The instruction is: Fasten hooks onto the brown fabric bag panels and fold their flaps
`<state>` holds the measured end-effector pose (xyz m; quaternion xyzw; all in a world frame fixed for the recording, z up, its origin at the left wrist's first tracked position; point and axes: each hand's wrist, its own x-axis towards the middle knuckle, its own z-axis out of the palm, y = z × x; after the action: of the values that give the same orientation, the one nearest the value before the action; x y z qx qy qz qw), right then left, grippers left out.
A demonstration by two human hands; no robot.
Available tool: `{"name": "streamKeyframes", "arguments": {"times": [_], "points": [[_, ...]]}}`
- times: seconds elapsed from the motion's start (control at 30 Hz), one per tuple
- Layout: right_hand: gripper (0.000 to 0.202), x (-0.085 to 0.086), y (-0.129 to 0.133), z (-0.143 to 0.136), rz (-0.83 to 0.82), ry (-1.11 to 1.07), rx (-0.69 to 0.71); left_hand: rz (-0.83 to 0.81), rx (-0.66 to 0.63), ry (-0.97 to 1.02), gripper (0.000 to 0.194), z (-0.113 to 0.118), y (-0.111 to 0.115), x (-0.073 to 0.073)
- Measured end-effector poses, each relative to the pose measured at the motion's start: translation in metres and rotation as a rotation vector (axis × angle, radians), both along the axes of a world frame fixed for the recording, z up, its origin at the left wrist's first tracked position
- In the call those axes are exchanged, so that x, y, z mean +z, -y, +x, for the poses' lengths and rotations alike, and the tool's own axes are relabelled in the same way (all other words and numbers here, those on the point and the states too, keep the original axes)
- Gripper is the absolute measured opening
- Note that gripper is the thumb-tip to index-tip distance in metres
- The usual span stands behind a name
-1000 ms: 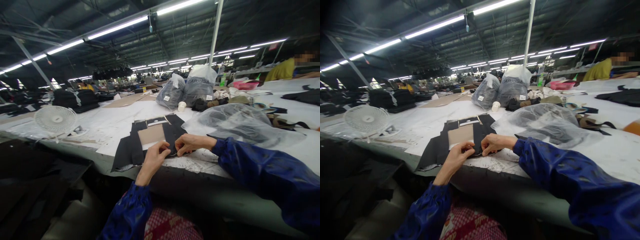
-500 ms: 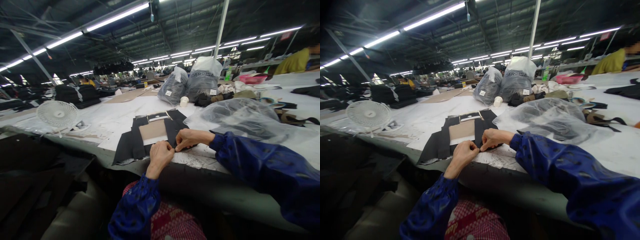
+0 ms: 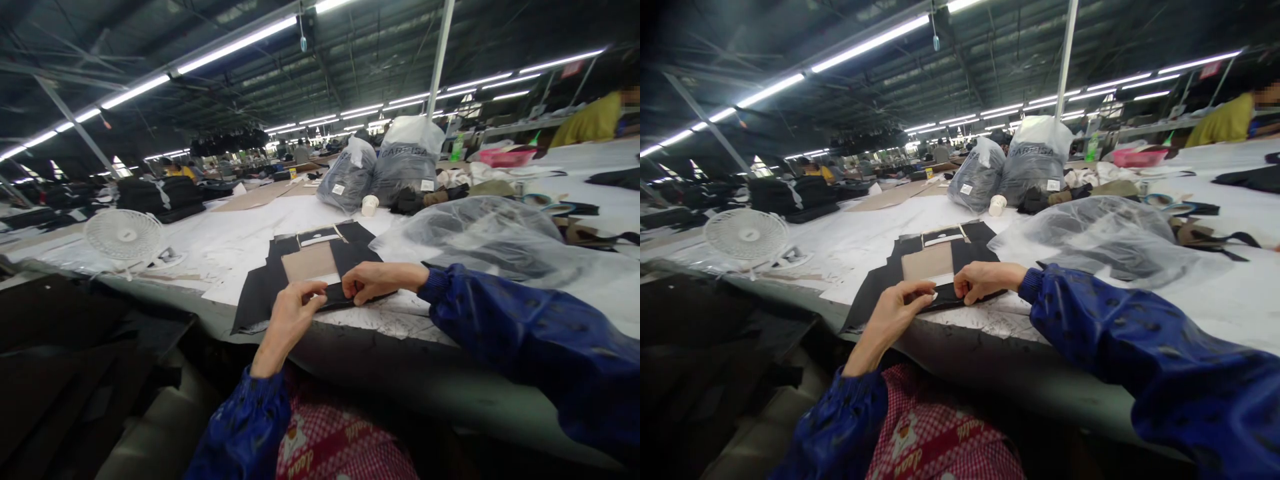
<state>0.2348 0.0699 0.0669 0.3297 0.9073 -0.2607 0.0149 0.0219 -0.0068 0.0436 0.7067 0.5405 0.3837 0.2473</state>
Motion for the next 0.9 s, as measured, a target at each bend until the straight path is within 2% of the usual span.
{"name": "streamKeyframes", "arguments": {"times": [0.13, 0.27, 0.37, 0.5, 0.67, 0.8, 0.9], "points": [[0.02, 0.002, 0.004, 0.001, -0.041, -0.032, -0.013, 0.069, 0.045, -0.208, 0.005, 0.011, 0.008, -0.012], [0.023, 0.004, 0.009, 0.001, -0.128, -0.073, -0.075, 0.018, 0.159, -0.179, 0.01, 0.02, 0.006, -0.021], [0.021, 0.003, 0.01, -0.002, -0.119, -0.078, -0.121, 0.01, 0.171, -0.169, 0.009, 0.02, 0.005, -0.022], [0.023, 0.003, 0.011, -0.014, -0.032, 0.014, -0.154, 0.005, 0.134, -0.174, 0.01, 0.015, 0.008, -0.023], [0.03, 0.013, 0.018, -0.035, 0.183, 0.221, -0.229, 0.027, 0.063, -0.153, 0.013, 0.008, 0.011, -0.023], [0.028, 0.021, 0.022, -0.035, 0.3, 0.327, -0.247, 0.029, 0.063, -0.227, 0.014, 0.023, 0.007, -0.022], [0.017, 0.02, 0.015, -0.02, 0.384, 0.282, -0.213, 0.055, -0.014, -0.253, 0.019, 0.038, -0.002, -0.019]]}}
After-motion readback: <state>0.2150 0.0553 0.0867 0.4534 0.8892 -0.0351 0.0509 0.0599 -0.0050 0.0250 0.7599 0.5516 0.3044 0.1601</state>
